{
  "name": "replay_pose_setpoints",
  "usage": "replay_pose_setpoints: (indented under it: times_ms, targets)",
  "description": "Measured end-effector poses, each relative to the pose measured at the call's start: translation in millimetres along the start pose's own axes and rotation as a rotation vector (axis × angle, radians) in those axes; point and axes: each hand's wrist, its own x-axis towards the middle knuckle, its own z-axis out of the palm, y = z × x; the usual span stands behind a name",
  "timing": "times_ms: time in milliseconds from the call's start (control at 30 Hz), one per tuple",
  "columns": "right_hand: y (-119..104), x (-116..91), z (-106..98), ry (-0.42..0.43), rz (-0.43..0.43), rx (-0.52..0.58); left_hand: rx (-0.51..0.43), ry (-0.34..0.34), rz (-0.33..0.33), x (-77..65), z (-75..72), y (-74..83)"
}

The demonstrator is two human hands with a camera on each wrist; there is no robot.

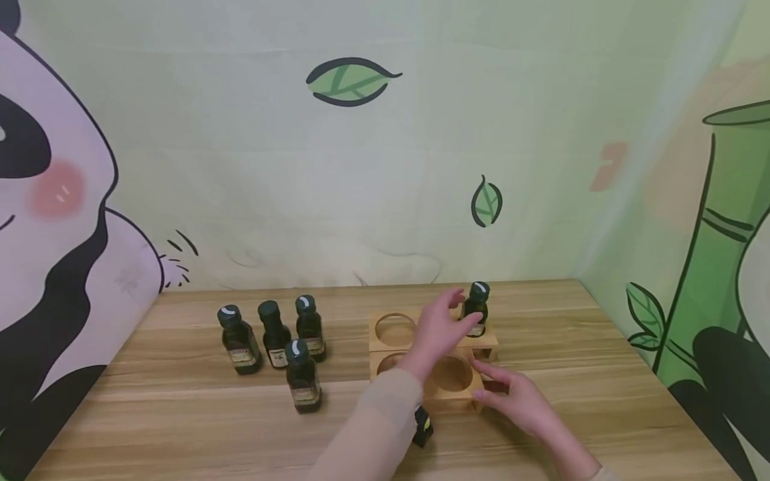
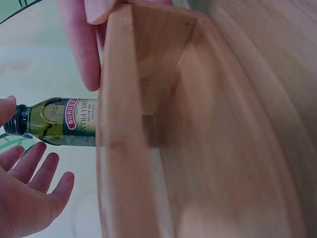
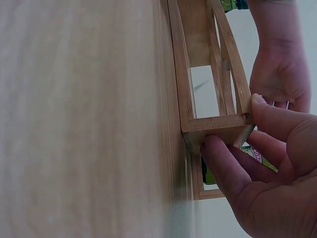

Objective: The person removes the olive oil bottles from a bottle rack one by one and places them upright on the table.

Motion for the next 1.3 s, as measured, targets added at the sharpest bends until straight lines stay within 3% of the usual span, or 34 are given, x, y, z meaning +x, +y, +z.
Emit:
replay_pose_setpoints:
  times_ms: [267,500,867,1300]
  targets:
    - [-1,0,0,-0.004,0.022,0.013,-0.130,-0.004,-0.056,10.9,1.5,5.4]
    - [-3,0,-1,-0.010,0.033,0.009,-0.237,0.005,-0.064,15.5,3.4,4.6]
    - [-2,0,0,0.005,0.049,-0.007,-0.310,-0.061,-0.075,18.4,8.1,6.0]
    - [-2,-1,1,0.007,0.027,0.002,-0.340,0.036,-0.067,19.2,12.6,9.9]
